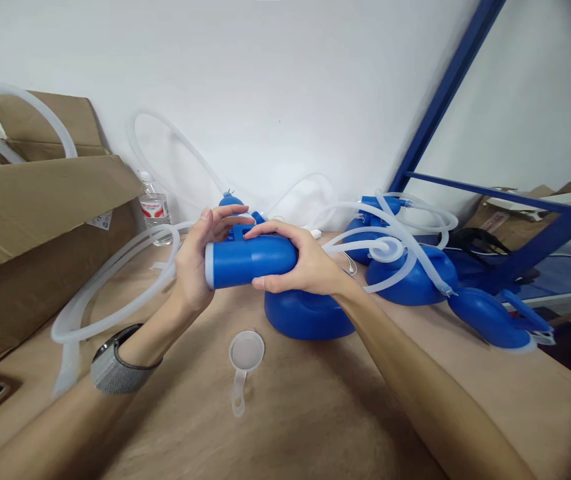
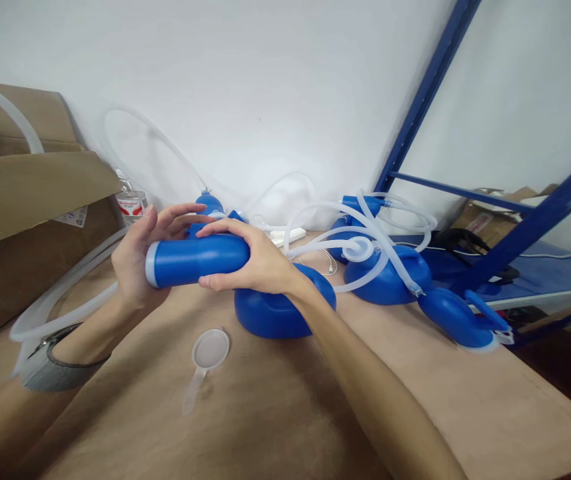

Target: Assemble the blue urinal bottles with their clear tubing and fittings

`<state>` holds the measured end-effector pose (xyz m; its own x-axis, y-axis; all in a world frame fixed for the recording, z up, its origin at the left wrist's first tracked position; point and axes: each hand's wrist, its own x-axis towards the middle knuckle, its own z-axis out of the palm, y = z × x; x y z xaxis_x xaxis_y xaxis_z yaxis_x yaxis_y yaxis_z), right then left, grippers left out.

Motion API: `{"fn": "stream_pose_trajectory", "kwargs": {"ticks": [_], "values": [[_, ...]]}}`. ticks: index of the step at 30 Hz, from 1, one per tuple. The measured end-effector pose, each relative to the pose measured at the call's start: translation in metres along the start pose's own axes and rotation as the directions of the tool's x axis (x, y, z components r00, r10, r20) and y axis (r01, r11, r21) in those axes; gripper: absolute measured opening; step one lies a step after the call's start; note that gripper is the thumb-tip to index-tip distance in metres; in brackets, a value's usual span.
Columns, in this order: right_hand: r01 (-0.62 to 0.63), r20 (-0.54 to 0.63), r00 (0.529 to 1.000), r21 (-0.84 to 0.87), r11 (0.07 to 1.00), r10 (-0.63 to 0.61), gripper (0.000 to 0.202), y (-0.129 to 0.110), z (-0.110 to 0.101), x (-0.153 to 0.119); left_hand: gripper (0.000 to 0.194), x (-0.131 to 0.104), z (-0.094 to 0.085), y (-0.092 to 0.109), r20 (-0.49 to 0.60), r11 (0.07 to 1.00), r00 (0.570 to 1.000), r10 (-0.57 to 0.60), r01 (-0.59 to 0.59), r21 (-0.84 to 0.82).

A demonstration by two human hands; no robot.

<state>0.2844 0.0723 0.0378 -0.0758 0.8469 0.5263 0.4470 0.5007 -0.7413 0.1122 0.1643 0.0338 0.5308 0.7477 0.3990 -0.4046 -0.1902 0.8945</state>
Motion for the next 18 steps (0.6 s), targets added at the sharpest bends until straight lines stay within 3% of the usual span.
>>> {"fn": "stream_pose_trajectory", "kwargs": {"ticks": [7, 11, 15, 18], "values": [[-0.117, 0.053, 0.992, 0.058, 0.991, 0.114, 0.059, -0.002, -0.006, 0.001, 0.056, -0.009, -0.006, -0.004, 0.132, 0.96, 0.978, 0.163, -0.188, 0.207], [-0.106, 0.07, 0.992, 0.004, 0.994, 0.106, 0.057, -0.014, -0.01, 0.0, 0.055, -0.009, -0.013, -0.001, 0.199, 0.925, 0.953, 0.229, -0.277, 0.259], [-0.046, -0.017, 0.999, -0.019, 0.999, 0.046, 0.056, -0.024, -0.006, -0.002, 0.058, 0.0, -0.02, 0.013, 0.204, 0.906, 0.96, 0.189, -0.251, 0.34], [-0.003, -0.134, 0.991, -0.003, 1.0, 0.003, 0.06, -0.022, 0.001, -0.001, 0.077, 0.005, -0.027, 0.03, 0.231, 0.883, 0.971, 0.066, -0.165, 0.439]]}}
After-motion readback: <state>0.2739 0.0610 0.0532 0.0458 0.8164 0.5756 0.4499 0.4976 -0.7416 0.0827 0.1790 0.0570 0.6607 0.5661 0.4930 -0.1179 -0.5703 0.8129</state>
